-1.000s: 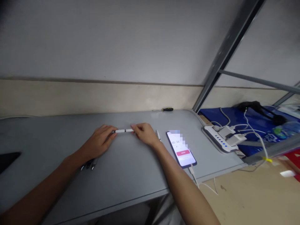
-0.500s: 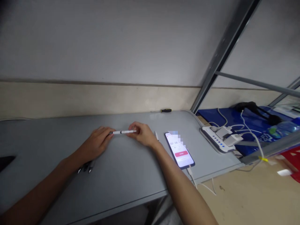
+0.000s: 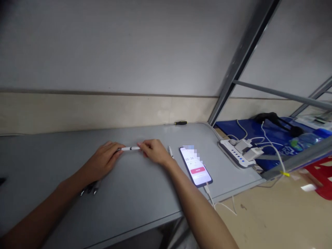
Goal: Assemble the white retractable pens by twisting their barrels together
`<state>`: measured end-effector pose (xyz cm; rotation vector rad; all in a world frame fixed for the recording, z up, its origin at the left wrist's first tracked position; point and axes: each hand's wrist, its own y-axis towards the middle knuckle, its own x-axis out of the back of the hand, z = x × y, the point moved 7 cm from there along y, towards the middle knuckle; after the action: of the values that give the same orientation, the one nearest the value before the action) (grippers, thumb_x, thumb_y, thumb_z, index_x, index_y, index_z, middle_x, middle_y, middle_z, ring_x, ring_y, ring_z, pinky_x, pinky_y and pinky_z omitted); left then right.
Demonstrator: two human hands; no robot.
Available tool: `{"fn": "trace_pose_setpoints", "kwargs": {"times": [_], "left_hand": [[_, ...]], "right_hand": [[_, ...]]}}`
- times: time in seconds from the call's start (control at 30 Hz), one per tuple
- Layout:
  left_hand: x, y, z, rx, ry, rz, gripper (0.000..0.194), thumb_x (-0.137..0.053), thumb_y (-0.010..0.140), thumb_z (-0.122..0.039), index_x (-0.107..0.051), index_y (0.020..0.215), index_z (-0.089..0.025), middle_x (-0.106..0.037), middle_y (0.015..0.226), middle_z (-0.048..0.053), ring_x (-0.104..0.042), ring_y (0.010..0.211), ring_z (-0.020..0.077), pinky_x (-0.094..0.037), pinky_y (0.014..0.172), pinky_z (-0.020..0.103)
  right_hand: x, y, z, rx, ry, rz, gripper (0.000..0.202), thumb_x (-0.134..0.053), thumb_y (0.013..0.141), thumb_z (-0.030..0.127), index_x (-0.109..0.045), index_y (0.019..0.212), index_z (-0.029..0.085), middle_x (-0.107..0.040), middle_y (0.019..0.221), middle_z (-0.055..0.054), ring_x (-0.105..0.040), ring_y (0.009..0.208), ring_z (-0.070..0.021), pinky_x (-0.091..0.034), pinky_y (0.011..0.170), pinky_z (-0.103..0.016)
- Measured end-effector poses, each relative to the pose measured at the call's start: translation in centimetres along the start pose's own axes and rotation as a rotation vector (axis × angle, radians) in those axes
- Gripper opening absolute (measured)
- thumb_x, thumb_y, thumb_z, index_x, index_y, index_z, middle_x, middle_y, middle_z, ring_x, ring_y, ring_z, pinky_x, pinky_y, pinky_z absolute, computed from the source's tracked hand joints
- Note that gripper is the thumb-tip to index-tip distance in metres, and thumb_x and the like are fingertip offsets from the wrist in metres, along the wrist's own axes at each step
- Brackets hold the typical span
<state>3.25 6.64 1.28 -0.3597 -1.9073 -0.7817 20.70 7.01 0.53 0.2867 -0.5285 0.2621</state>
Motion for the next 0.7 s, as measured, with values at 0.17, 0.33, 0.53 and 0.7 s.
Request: {"fn": "trace_pose_setpoints", "kwargs": {"times": [0.17,0.33,0.53,0.7], "left_hand": [[0.1,0.0,0.0,0.002,-0.003,-0.012,0.035,-0.031,0.098,-0.038,-0.061,0.102,-0.02,-0.065,0.093,0.007,-0.055,0.091,0.0236,-0.044,0.086,0.041],[-0.2,0.0,0.5,0.0,-0.004,-0.015,0.037,-0.029,0.099,-0.04,-0.06,0.1,-0.02,-0.065,0.093,0.007,-0.055,0.089,0.0233,-0.044,0.084,0.04],[0.2,0.0,-0.2,-0.045,0.182,-0.03,0.038,-0.027,0.099,-0.034,-0.056,0.079,-0.021,-0.059,0.072,0.006,-0.051,0.073,0.0231,-0.039,0.071,0.038],[1.1,-0.2,-2.5,-0.114,0.362,-0.125,0.039,-0.027,0.1,-0.023,-0.054,0.072,-0.021,-0.058,0.067,0.006,-0.05,0.072,0.0231,-0.034,0.069,0.038]], "right_hand": [[0.2,0.0,0.4,0.052,0.044,-0.028,0.026,-0.063,0.086,0.042,-0.065,0.092,0.017,-0.053,0.067,0.004,-0.046,0.062,-0.0107,-0.033,0.058,-0.022],[-0.2,0.1,0.2,0.065,-0.024,-0.023,0.028,-0.054,0.093,0.04,-0.066,0.084,0.016,-0.057,0.069,0.002,-0.046,0.062,-0.0104,-0.032,0.06,-0.023],[-1.2,0.0,0.0,-0.009,0.154,0.181,0.038,-0.049,0.094,0.044,-0.058,0.071,0.016,-0.045,0.058,0.005,-0.037,0.054,-0.0092,-0.029,0.055,-0.024],[-1.9,-0.6,-1.1,-0.273,0.531,0.347,0.038,-0.058,0.087,0.048,-0.057,0.068,0.016,-0.034,0.044,0.008,-0.025,0.042,-0.0074,-0.019,0.046,-0.025]]}}
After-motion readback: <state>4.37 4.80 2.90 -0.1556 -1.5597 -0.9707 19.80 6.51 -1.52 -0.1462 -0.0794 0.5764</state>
